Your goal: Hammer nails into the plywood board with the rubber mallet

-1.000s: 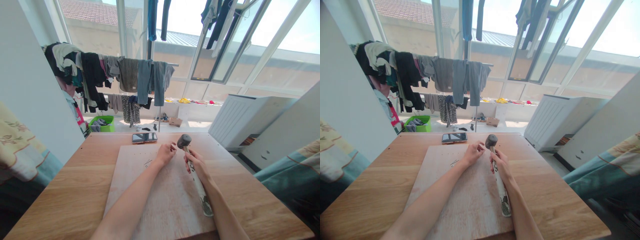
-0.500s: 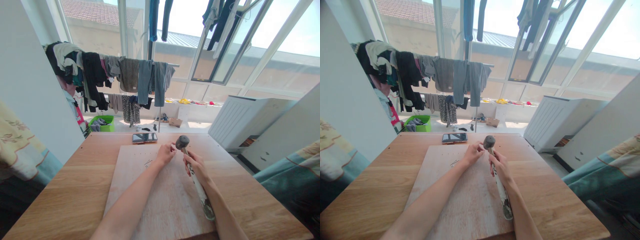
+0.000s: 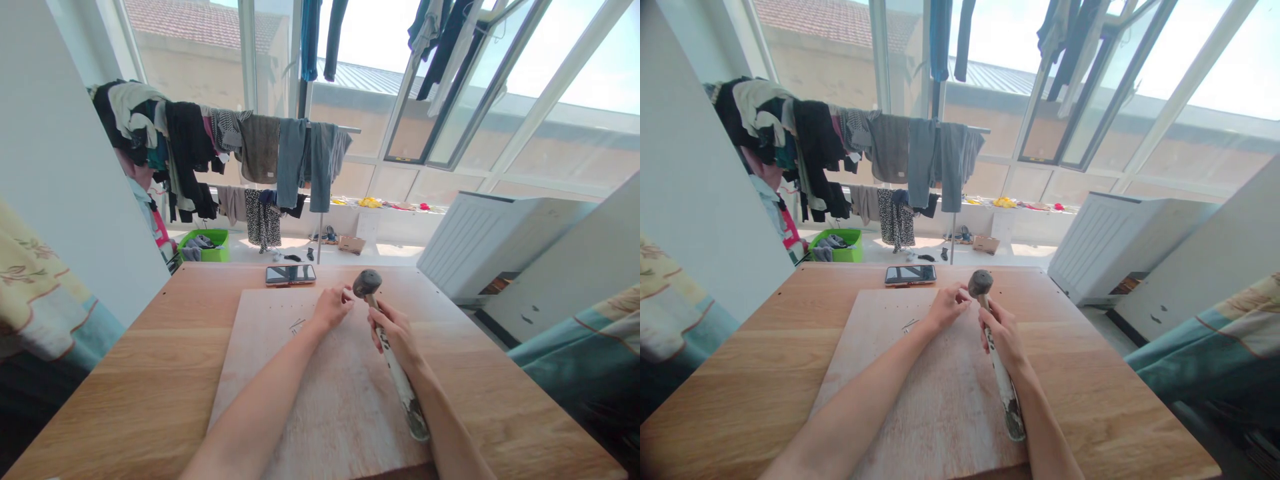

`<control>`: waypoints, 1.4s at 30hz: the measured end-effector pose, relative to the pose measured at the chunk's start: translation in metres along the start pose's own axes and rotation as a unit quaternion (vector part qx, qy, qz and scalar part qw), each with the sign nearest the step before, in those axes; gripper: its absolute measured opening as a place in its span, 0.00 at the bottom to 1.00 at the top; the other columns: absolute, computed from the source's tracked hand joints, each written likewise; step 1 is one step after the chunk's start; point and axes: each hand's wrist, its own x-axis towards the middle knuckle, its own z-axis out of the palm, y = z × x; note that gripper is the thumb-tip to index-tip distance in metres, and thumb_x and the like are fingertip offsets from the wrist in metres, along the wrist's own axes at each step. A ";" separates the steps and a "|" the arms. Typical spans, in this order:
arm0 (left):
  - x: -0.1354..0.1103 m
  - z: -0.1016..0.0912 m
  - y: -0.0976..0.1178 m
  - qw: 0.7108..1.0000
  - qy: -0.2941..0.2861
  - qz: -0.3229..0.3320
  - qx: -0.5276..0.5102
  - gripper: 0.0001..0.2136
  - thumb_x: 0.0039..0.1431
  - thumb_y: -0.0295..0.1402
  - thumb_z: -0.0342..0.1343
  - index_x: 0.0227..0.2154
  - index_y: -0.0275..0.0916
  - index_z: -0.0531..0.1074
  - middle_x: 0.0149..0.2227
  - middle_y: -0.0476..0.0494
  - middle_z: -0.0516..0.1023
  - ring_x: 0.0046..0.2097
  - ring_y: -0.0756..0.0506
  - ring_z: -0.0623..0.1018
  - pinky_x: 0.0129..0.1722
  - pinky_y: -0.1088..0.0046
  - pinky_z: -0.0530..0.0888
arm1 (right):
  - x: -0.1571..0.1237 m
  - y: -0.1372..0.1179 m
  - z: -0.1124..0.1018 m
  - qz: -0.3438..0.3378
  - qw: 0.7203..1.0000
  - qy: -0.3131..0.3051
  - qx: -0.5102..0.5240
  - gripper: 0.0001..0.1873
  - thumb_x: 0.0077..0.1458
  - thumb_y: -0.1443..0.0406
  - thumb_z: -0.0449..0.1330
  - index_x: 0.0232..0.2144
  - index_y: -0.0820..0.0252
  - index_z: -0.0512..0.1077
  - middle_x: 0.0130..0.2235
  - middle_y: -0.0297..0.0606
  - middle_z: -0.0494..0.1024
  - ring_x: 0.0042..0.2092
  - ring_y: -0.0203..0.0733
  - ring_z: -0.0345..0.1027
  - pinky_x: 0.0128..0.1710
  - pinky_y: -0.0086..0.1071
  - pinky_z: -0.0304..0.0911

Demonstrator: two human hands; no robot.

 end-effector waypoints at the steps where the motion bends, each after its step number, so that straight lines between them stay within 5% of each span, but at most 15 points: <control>1: 0.000 0.000 0.000 1.000 -0.002 0.000 0.002 0.15 0.52 0.22 0.59 0.43 0.38 0.74 0.33 0.47 0.83 0.33 0.48 0.80 0.38 0.73 0.76 | 0.000 0.001 0.000 0.003 1.000 -0.002 0.000 0.16 0.51 0.51 0.61 0.26 0.56 0.66 0.19 0.24 0.66 0.13 0.30 0.58 0.10 0.25 0.53; 9: 0.000 -0.008 0.013 0.998 -0.049 -0.026 0.033 0.19 0.54 0.27 0.61 0.50 0.35 0.70 0.41 0.41 0.81 0.36 0.48 0.80 0.38 0.73 0.76 | 0.003 0.004 0.000 -0.013 0.999 0.030 0.005 0.17 0.50 0.51 0.62 0.25 0.56 0.66 0.20 0.24 0.66 0.13 0.30 0.59 0.10 0.26 0.54; 12: 0.006 -0.031 0.024 0.994 -0.080 -0.030 0.069 0.23 0.51 0.34 0.65 0.50 0.34 0.70 0.50 0.36 0.76 0.36 0.48 0.80 0.38 0.73 0.76 | 0.003 0.005 -0.001 -0.009 0.998 0.055 0.000 0.17 0.49 0.51 0.62 0.23 0.56 0.65 0.18 0.25 0.66 0.13 0.31 0.59 0.10 0.26 0.54; 15: 0.008 -0.065 0.035 0.982 -0.135 -0.025 0.127 0.16 0.46 0.35 0.66 0.39 0.36 0.75 0.44 0.40 0.77 0.38 0.44 0.79 0.39 0.71 0.75 | 0.005 0.007 -0.003 0.001 0.997 0.073 -0.007 0.16 0.48 0.51 0.62 0.22 0.55 0.65 0.15 0.24 0.65 0.12 0.32 0.57 0.10 0.26 0.54; 19: -0.004 -0.100 0.046 0.939 -0.253 -0.025 0.231 0.10 0.36 0.33 0.68 0.24 0.38 0.74 0.25 0.47 0.75 0.30 0.42 0.76 0.30 0.70 0.71 | 0.007 0.009 -0.003 0.009 0.997 0.083 -0.009 0.16 0.47 0.51 0.61 0.22 0.55 0.65 0.15 0.25 0.65 0.13 0.32 0.57 0.10 0.27 0.55; 24: -0.031 -0.109 0.057 0.843 -0.343 0.000 0.414 0.09 0.39 0.33 0.66 0.25 0.37 0.74 0.27 0.43 0.77 0.29 0.41 0.76 0.26 0.70 0.68 | 0.006 0.010 -0.001 0.015 0.997 0.073 -0.013 0.16 0.46 0.51 0.61 0.20 0.55 0.64 0.14 0.24 0.64 0.13 0.33 0.58 0.10 0.27 0.55; 31: -0.045 -0.102 0.066 0.828 -0.346 0.028 0.439 0.07 0.42 0.26 0.63 0.28 0.38 0.75 0.33 0.41 0.80 0.33 0.41 0.78 0.29 0.71 0.71 | 0.005 0.009 0.001 0.014 0.998 0.060 -0.013 0.16 0.46 0.52 0.61 0.20 0.55 0.64 0.15 0.24 0.64 0.13 0.32 0.58 0.10 0.26 0.55; 35: -0.040 -0.105 0.056 0.852 -0.316 0.042 0.415 0.05 0.42 0.25 0.62 0.25 0.38 0.74 0.29 0.42 0.78 0.31 0.42 0.77 0.30 0.70 0.71 | 0.006 0.010 0.001 0.016 0.998 0.059 -0.013 0.16 0.47 0.51 0.60 0.20 0.55 0.64 0.15 0.24 0.64 0.12 0.32 0.58 0.10 0.26 0.55; 39: -0.023 -0.098 0.038 0.953 -0.217 0.050 0.207 0.07 0.38 0.20 0.61 0.22 0.37 0.74 0.24 0.48 0.75 0.29 0.46 0.75 0.29 0.74 0.71 | 0.006 0.011 0.000 0.013 0.998 0.064 -0.013 0.16 0.47 0.51 0.60 0.21 0.55 0.65 0.17 0.24 0.65 0.13 0.32 0.59 0.10 0.27 0.56; 42: -0.010 -0.079 0.024 0.992 -0.101 0.029 0.064 0.07 0.46 0.22 0.59 0.29 0.37 0.76 0.27 0.48 0.78 0.31 0.48 0.77 0.32 0.76 0.73 | 0.006 0.010 0.000 0.011 0.998 0.065 -0.015 0.16 0.47 0.52 0.61 0.21 0.56 0.65 0.18 0.24 0.66 0.13 0.32 0.59 0.10 0.27 0.56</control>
